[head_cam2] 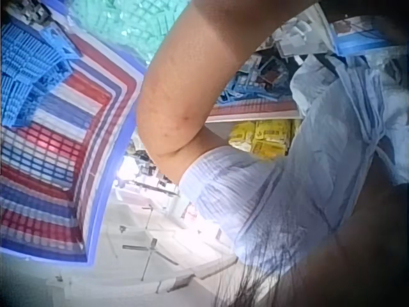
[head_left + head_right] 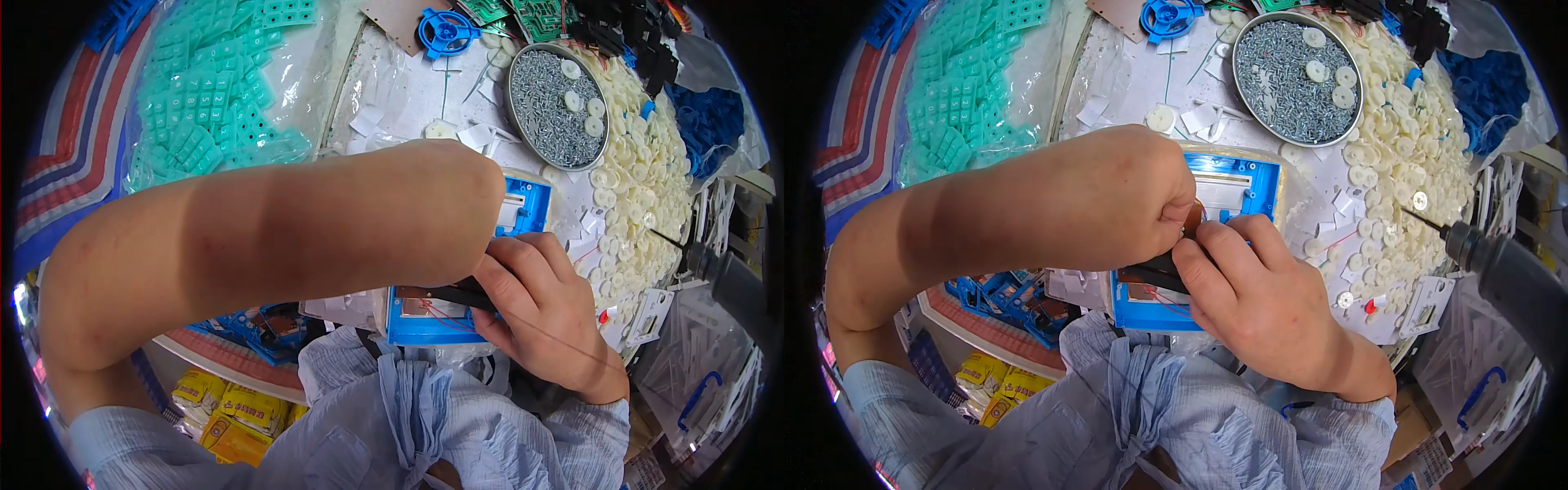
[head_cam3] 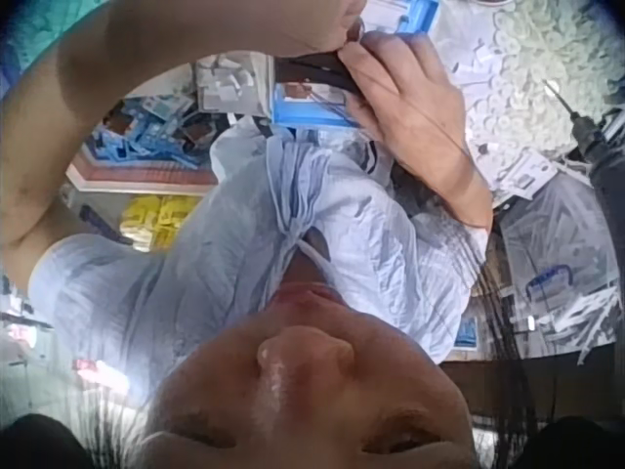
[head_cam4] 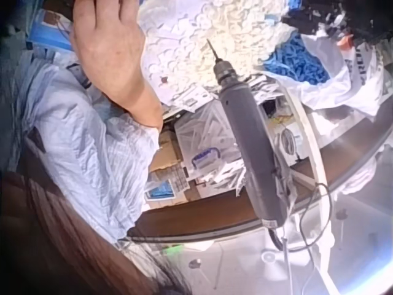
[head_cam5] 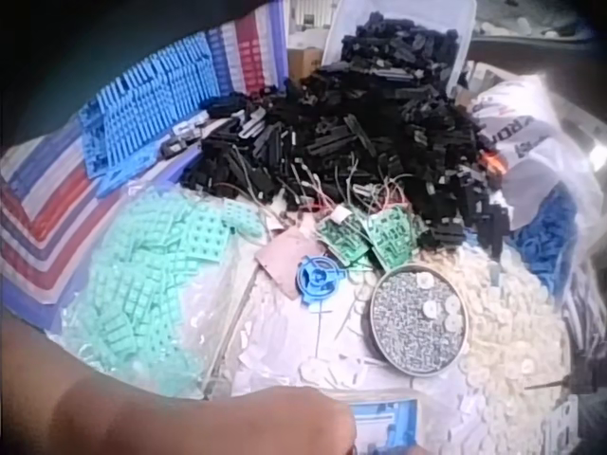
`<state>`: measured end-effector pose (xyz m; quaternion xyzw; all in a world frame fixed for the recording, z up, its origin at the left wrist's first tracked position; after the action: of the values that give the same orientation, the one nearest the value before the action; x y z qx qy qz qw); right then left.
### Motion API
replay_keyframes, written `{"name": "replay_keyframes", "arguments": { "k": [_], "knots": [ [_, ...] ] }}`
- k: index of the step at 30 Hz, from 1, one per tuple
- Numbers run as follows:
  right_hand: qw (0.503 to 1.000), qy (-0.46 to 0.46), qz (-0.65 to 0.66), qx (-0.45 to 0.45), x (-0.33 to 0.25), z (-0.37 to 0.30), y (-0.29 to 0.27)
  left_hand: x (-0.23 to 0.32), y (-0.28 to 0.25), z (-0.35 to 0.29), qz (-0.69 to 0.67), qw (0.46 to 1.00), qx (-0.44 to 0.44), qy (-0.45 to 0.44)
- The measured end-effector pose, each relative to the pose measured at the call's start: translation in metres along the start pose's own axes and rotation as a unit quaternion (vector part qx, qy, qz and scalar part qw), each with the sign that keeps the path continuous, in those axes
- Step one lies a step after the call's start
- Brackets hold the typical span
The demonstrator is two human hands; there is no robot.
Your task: Assembling a blue electronic toy by placing internal components into the casing and securing them with screws.
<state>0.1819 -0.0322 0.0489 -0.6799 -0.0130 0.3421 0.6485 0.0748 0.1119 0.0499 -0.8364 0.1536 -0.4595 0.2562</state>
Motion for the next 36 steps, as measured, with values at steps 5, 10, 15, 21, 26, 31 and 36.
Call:
{"name": "replay_keyframes", "arguments": {
  "k": [5, 10, 15, 21, 26, 31, 36],
  "knots": [
    [1.000, -0.003, 0.003, 0.001, 0.003, -0.001, 0.000, -0.008, -0.003, 0.014, -0.081, 0.975, -0.127, -0.160],
    [1.000, -0.008, 0.016, -0.002, 0.003, 0.000, 0.000, -0.016, 0.002, 0.016, -0.060, 0.990, -0.107, -0.073],
    [1.000, -0.009, 0.017, 0.000, 0.003, -0.001, -0.001, -0.027, 0.011, 0.008, -0.008, 0.994, -0.045, 0.097],
    [1.000, -0.008, 0.017, -0.001, 0.004, -0.002, 0.000, -0.034, 0.019, 0.006, -0.070, 0.996, -0.027, 0.057],
    [0.997, 0.001, 0.053, 0.052, 0.008, -0.009, 0.003, -0.031, 0.019, 0.004, -0.081, 0.995, -0.038, 0.037],
    [0.996, 0.004, 0.064, 0.063, 0.010, -0.010, 0.005, -0.033, 0.022, 0.006, -0.108, 0.993, -0.019, 0.049],
    [0.996, 0.002, 0.065, 0.069, 0.009, -0.011, 0.005, -0.028, 0.018, 0.006, -0.060, 0.996, -0.046, 0.038]
  ]
}}
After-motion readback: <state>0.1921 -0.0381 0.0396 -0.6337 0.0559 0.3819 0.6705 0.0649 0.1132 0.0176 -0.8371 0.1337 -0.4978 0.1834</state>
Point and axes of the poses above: each hand's wrist, its own z-axis towards the middle knuckle, its own y-axis out of the palm, x = y × z, the point moved 3 cm from there along z, towards the middle knuckle, and after that the axes turned 12 degrees about -y, right-handed, at the moved point
